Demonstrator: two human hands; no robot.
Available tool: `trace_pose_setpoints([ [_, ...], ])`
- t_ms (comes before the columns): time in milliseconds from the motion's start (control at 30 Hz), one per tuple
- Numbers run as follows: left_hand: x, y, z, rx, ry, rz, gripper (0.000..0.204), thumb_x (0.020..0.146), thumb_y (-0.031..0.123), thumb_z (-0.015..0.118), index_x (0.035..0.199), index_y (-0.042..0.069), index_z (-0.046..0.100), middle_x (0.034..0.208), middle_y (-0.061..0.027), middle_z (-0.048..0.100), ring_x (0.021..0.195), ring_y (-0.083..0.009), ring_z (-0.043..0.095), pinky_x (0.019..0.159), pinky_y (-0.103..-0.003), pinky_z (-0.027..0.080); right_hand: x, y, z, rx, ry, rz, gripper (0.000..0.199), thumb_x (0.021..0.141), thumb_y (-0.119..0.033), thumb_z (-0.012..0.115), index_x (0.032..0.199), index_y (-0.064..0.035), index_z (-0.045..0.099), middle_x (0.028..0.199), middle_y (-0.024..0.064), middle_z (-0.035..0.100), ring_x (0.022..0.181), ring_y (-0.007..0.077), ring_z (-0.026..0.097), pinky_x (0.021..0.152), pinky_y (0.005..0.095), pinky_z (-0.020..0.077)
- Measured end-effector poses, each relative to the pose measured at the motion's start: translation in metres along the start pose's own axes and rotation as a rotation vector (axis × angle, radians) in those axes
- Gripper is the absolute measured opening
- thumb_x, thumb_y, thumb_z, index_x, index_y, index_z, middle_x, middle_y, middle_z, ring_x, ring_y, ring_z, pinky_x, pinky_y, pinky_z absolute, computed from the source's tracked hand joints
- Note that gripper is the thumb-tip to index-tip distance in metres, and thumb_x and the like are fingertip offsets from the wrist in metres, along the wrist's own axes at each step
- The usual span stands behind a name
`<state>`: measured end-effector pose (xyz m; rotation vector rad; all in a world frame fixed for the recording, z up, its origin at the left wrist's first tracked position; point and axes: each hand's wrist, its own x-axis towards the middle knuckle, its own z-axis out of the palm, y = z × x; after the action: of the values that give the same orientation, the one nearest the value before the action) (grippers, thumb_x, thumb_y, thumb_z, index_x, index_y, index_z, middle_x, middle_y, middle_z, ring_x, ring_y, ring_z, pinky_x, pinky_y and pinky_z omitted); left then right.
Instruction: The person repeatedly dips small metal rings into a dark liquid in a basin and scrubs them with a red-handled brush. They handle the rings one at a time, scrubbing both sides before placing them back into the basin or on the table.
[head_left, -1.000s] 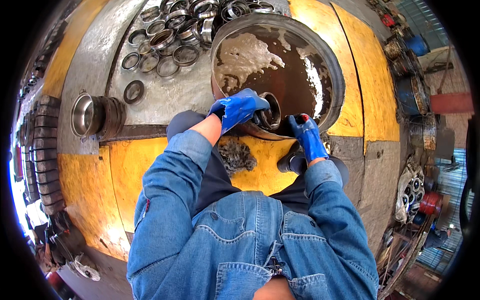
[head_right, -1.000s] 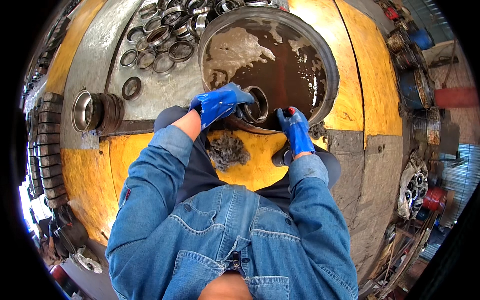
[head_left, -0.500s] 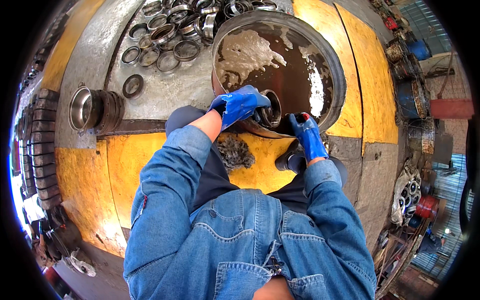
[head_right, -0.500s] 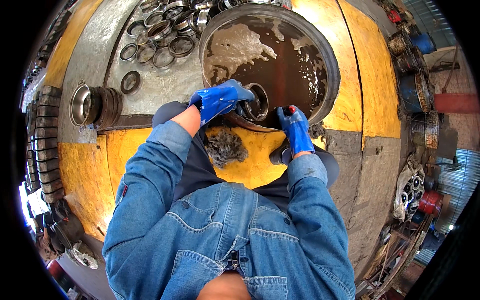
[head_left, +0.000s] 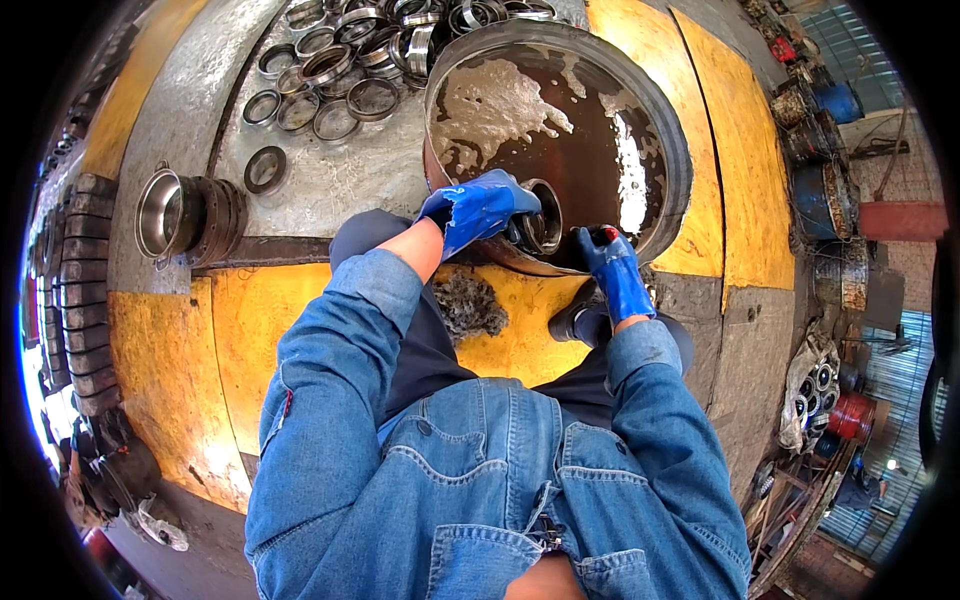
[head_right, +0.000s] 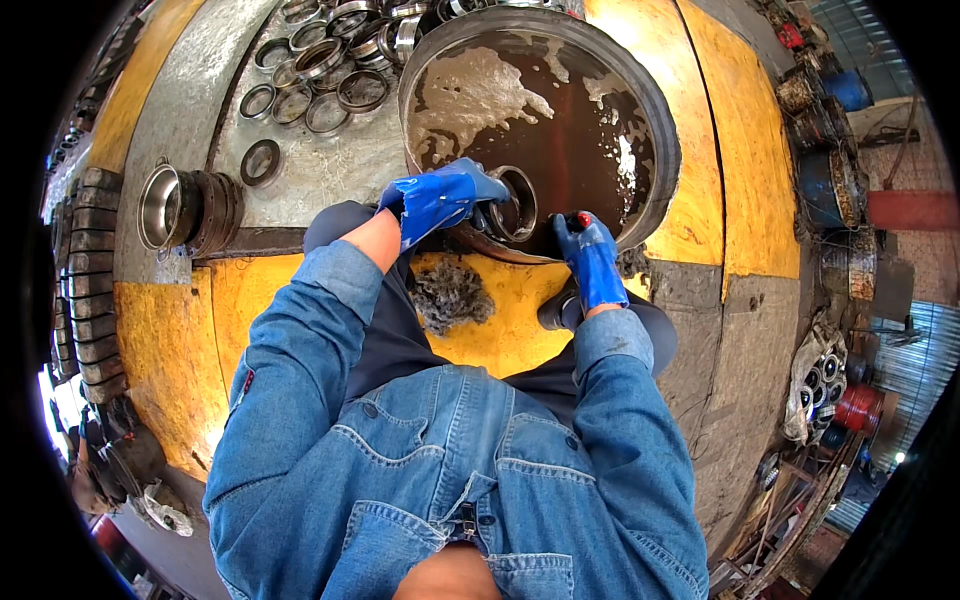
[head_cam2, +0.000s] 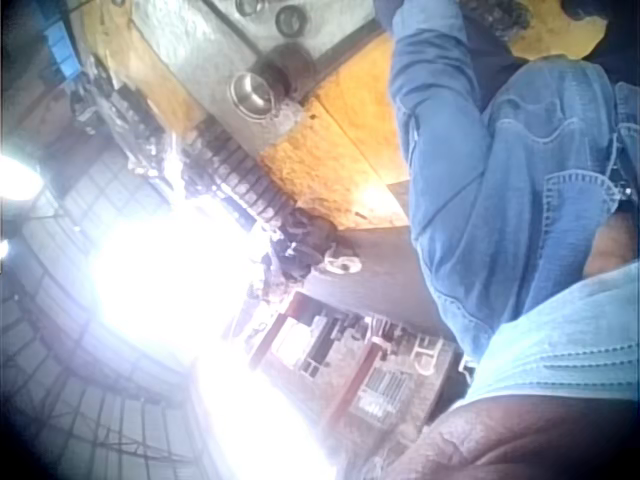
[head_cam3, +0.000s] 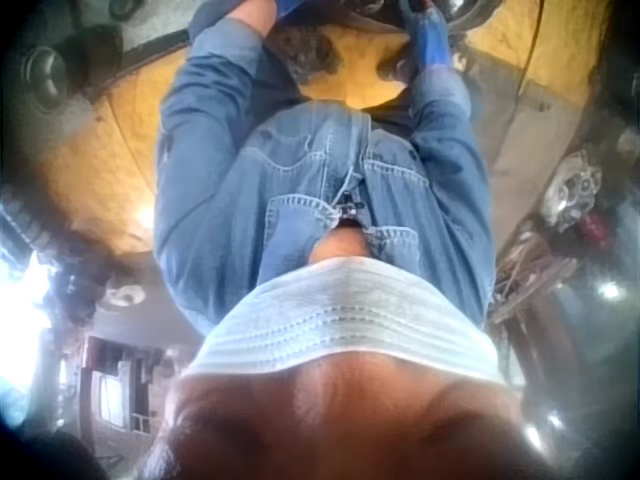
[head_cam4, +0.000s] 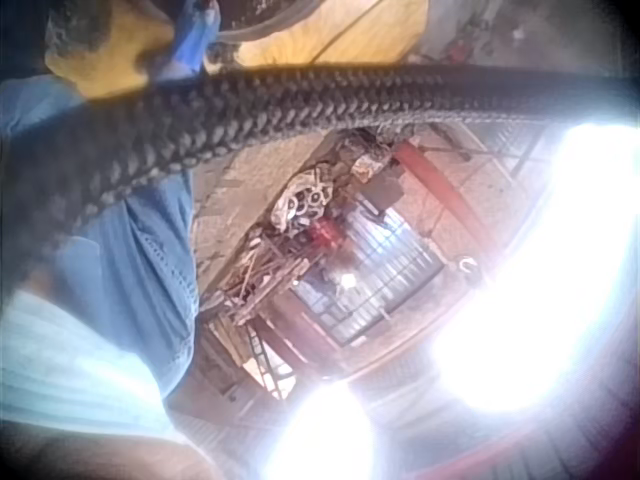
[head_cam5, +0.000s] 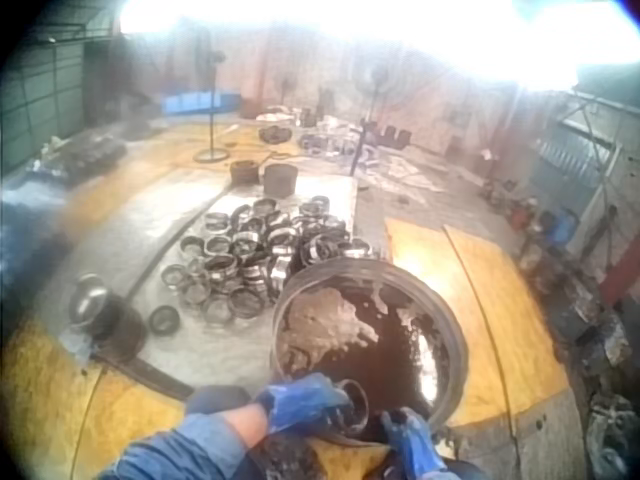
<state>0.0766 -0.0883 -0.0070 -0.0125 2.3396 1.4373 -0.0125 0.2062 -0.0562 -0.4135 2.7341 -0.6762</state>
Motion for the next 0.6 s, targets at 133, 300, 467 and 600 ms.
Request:
trace_pose_setpoints([
  [133, -0.001, -0.007, 0.001, 0.08, 0.028, 0.103, 0.027, 0.098, 0.014, 0.059, 0.119, 0.014, 0.077, 0.1, -0.0167, 0.074, 0.082, -0.0298, 0.069, 0.078, -0.038, 0.054, 0.0, 0.002, 0.001, 0.034, 0.012, -0.002, 0.037, 0.094, -0.042, 0.074, 0.102, -0.0064, 0.079, 0.099, 0.016, 0.079, 0.093, 0.0325, 0.075, 0.084, 0.0407, 0.0576],
  [300, -0.001, -0.006, 0.005, 0.05, 0.152, 0.145, 0.031, 0.092, 0.037, 0.071, 0.11, 0.013, 0.08, 0.091, -0.0213, 0.076, 0.076, -0.0271, 0.072, 0.072, -0.04, 0.055, 0.003, 0.006, 0.004, -0.028, 0.06, -0.037, 0.039, 0.091, -0.046, 0.075, 0.097, -0.0077, 0.079, 0.098, 0.0181, 0.077, 0.094, 0.0381, 0.073, 0.081, 0.0451, 0.057],
  [467, -0.007, 0.024, -0.017, -0.271, 0.21, -0.15, 0.045, 0.083, 0.034, 0.081, 0.099, -0.008, 0.076, 0.078, -0.0162, 0.071, 0.068, -0.0205, 0.067, 0.064, -0.039, 0.053, -0.004, -0.001, 0.002, 0.02, 0.078, -0.045, 0.038, 0.092, -0.045, 0.073, 0.096, -0.0071, 0.077, 0.093, 0.0187, 0.076, 0.089, 0.0386, 0.073, 0.078, 0.0468, 0.0555],
  [600, -0.019, 0.055, -0.053, -0.689, 0.351, 0.034, 0.039, 0.093, 0.028, 0.077, 0.112, -0.005, 0.075, 0.086, -0.0112, 0.075, 0.066, -0.0172, 0.066, 0.06, -0.033, 0.052, -0.007, 0.009, 0.002, 0.032, 0.11, -0.064, 0.036, 0.094, -0.041, 0.073, 0.093, -0.0058, 0.076, 0.094, 0.0193, 0.076, 0.091, 0.0406, 0.072, 0.081, 0.0471, 0.0562],
])
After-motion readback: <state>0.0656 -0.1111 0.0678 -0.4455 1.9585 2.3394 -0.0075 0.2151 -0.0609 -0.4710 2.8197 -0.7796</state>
